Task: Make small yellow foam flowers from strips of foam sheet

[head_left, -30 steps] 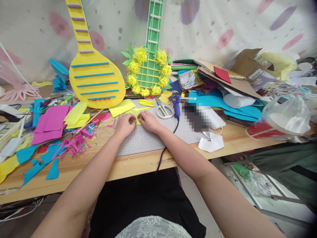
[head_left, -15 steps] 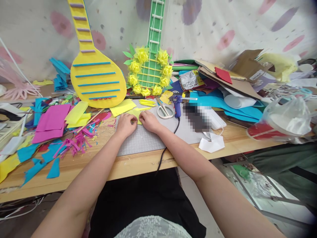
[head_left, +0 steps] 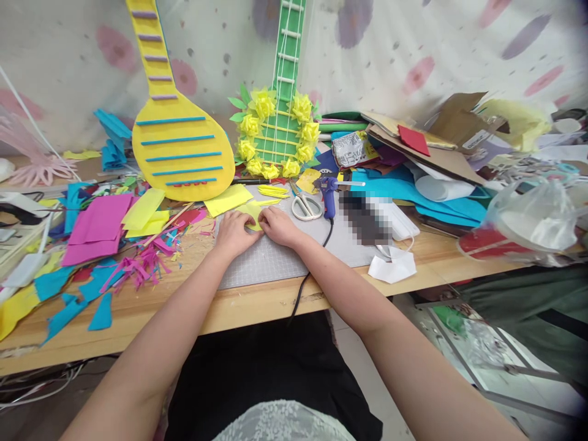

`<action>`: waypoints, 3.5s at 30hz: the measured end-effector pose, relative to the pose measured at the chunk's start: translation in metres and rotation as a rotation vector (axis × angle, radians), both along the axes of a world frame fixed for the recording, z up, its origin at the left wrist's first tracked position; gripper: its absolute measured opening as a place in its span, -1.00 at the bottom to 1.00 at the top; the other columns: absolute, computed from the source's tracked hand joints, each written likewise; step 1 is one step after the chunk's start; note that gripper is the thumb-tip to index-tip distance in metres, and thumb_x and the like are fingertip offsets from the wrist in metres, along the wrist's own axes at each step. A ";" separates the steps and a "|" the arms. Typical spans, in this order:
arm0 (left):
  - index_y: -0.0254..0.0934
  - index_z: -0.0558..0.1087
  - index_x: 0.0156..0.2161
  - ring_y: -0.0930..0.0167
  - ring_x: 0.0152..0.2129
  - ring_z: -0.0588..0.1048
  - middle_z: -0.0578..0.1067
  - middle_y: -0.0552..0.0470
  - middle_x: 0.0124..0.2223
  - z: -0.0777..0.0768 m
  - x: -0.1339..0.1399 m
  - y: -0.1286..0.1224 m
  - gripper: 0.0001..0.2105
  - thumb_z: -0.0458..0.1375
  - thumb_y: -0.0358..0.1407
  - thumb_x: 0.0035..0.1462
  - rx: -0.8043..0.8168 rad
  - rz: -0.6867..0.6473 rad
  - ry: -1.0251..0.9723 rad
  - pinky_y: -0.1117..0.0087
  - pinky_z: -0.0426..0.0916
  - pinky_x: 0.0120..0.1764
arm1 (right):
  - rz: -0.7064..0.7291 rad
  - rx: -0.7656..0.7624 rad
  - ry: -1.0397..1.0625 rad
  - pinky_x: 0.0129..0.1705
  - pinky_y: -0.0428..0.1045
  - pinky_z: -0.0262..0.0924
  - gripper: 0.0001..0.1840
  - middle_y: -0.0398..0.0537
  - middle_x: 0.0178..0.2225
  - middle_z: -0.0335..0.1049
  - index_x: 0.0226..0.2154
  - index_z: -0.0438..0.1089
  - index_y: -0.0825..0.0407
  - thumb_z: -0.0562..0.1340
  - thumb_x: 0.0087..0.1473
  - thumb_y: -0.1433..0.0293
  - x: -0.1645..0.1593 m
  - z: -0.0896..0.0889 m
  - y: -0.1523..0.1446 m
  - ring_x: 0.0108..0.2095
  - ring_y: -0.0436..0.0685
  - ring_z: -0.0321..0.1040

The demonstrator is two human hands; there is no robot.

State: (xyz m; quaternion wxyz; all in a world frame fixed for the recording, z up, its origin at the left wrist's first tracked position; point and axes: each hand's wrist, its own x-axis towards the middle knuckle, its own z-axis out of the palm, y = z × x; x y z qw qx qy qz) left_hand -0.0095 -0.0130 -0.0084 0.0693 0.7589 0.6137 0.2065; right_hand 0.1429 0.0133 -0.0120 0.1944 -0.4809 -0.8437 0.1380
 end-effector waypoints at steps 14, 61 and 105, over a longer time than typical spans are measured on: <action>-0.19 0.50 -0.36 0.27 -0.18 0.36 0.50 0.01 -0.26 -0.005 -0.004 0.006 -0.79 0.04 -0.43 -0.05 0.013 0.011 -0.065 0.25 0.25 -0.06 | 0.028 0.063 -0.079 -0.11 0.05 0.06 -0.73 0.07 -0.18 0.29 -0.17 0.29 0.09 0.13 0.11 0.28 0.003 -0.003 -0.005 -0.16 0.16 0.20; -0.23 0.32 0.07 0.27 -0.18 0.39 0.55 0.04 -0.21 0.010 -0.002 -0.008 -0.52 0.03 -0.40 -0.02 0.126 -0.021 -0.076 0.26 0.26 -0.07 | -0.030 0.090 0.121 -0.13 0.00 0.12 -0.64 -0.07 -0.25 0.41 -0.14 0.30 0.03 0.05 -0.02 0.56 0.010 0.004 -0.002 -0.19 0.11 0.26; -0.22 0.34 -0.20 0.30 -0.22 0.40 0.52 0.04 -0.28 0.005 -0.005 -0.005 -0.75 0.07 -0.44 -0.05 0.043 -0.055 -0.161 0.27 0.28 -0.13 | -0.186 -0.109 0.036 -0.32 -0.02 0.09 -0.76 -0.05 -0.29 0.44 -0.17 0.22 0.03 0.12 0.04 0.38 -0.002 0.010 -0.009 -0.30 0.12 0.32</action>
